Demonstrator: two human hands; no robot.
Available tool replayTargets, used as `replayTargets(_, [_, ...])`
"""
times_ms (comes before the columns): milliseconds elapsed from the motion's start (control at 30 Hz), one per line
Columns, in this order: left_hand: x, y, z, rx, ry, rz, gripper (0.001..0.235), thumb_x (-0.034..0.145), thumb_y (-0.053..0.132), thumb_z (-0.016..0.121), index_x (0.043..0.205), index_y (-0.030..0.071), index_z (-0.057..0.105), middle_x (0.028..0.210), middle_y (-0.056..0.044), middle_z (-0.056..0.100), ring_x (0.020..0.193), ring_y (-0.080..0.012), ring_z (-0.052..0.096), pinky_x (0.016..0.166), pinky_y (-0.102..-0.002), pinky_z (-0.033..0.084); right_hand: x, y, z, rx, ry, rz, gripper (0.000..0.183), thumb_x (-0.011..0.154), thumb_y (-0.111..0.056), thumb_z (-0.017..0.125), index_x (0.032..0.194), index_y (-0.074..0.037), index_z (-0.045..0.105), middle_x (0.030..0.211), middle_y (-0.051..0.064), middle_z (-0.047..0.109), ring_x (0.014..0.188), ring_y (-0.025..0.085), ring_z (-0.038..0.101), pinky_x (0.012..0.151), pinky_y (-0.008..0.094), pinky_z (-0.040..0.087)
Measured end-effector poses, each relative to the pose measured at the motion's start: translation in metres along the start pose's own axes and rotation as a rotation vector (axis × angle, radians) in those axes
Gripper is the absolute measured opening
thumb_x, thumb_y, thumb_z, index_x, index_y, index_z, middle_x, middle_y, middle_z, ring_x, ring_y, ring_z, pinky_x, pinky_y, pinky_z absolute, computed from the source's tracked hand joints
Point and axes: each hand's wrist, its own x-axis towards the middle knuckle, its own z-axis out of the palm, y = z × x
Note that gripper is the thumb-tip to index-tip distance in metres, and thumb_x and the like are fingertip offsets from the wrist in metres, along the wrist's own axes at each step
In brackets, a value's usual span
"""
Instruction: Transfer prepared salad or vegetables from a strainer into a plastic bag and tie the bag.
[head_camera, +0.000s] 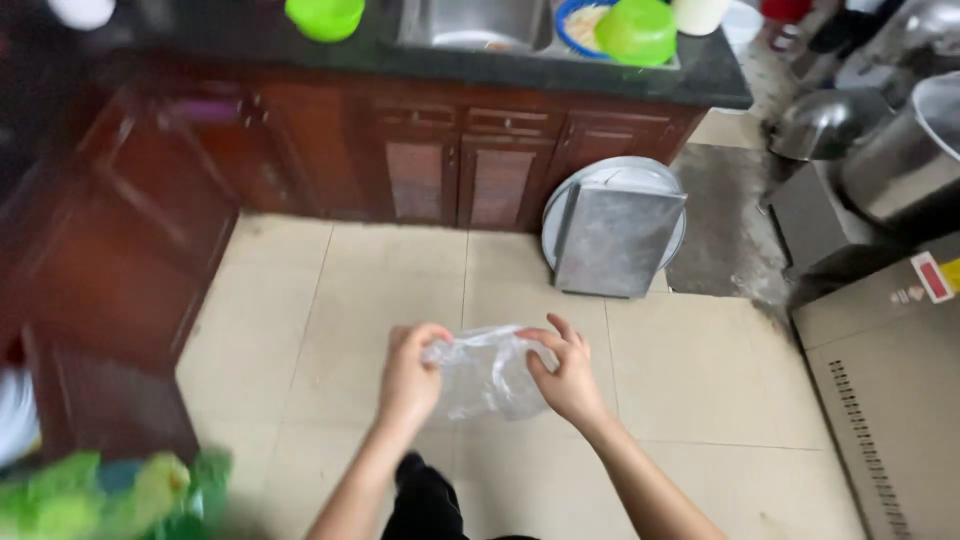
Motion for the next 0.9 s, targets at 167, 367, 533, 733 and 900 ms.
replayTargets(167, [0.097,0.001,0.046,-0.016,-0.190,0.128,0.038,0.076,-0.014,0.052,0.090,0.014,0.073,0.107,-0.012,0.064,0.103,-0.0288,0.064,0.089,-0.036,0.051,0.070,-0.063,0.018,-0.109,0.215,0.034,0.028,0.076,-0.018,0.078,0.103,-0.022,0.073,0.154,0.020,0.046,0.143,0.043,0.036,0.115,0.054,0.028])
replayTargets(367, [0.203,0.007,0.096,-0.244,-0.447,0.176,0.030,0.083,-0.009,0.048,0.088,0.011,0.070,0.104,-0.010,0.070,0.101,-0.0291,0.069,0.090,-0.037,0.054,0.161,-0.033,0.031,-0.465,0.142,0.269,0.071,0.062,-0.019,0.088,0.130,-0.024,0.064,0.161,0.025,0.024,0.144,0.051,0.022,0.110,0.064,0.020])
replayTargets(533, [0.303,0.019,0.109,0.287,-0.612,0.248,0.022,0.087,0.006,0.065,0.089,0.020,0.082,0.116,-0.010,0.064,0.096,-0.0269,0.069,0.084,-0.039,0.057,0.232,0.088,0.015,-0.157,0.138,0.343,0.077,0.071,0.004,0.066,0.141,-0.027,0.059,0.156,0.020,0.033,0.135,0.039,0.042,0.100,0.051,0.047])
replayTargets(733, [0.432,0.057,0.161,0.939,-0.732,0.039,0.107,0.076,0.018,0.082,0.164,0.035,0.023,0.151,-0.026,0.029,0.100,-0.0388,0.064,0.075,-0.038,0.060,0.364,0.197,0.005,0.614,-0.114,0.126,0.030,0.083,0.011,0.057,0.093,-0.006,0.079,0.142,0.021,0.065,0.115,0.035,0.069,0.089,0.043,0.059])
replayTargets(900, [0.533,0.062,0.223,0.938,-0.676,0.180,0.071,0.098,0.003,0.053,0.161,0.030,0.036,0.132,-0.025,0.053,0.092,-0.0340,0.073,0.076,-0.043,0.060,0.504,0.219,-0.001,-0.302,-0.025,0.108,0.043,0.082,-0.008,0.059,0.124,0.004,0.064,0.120,0.038,0.059,0.109,0.052,0.057,0.096,0.054,0.048])
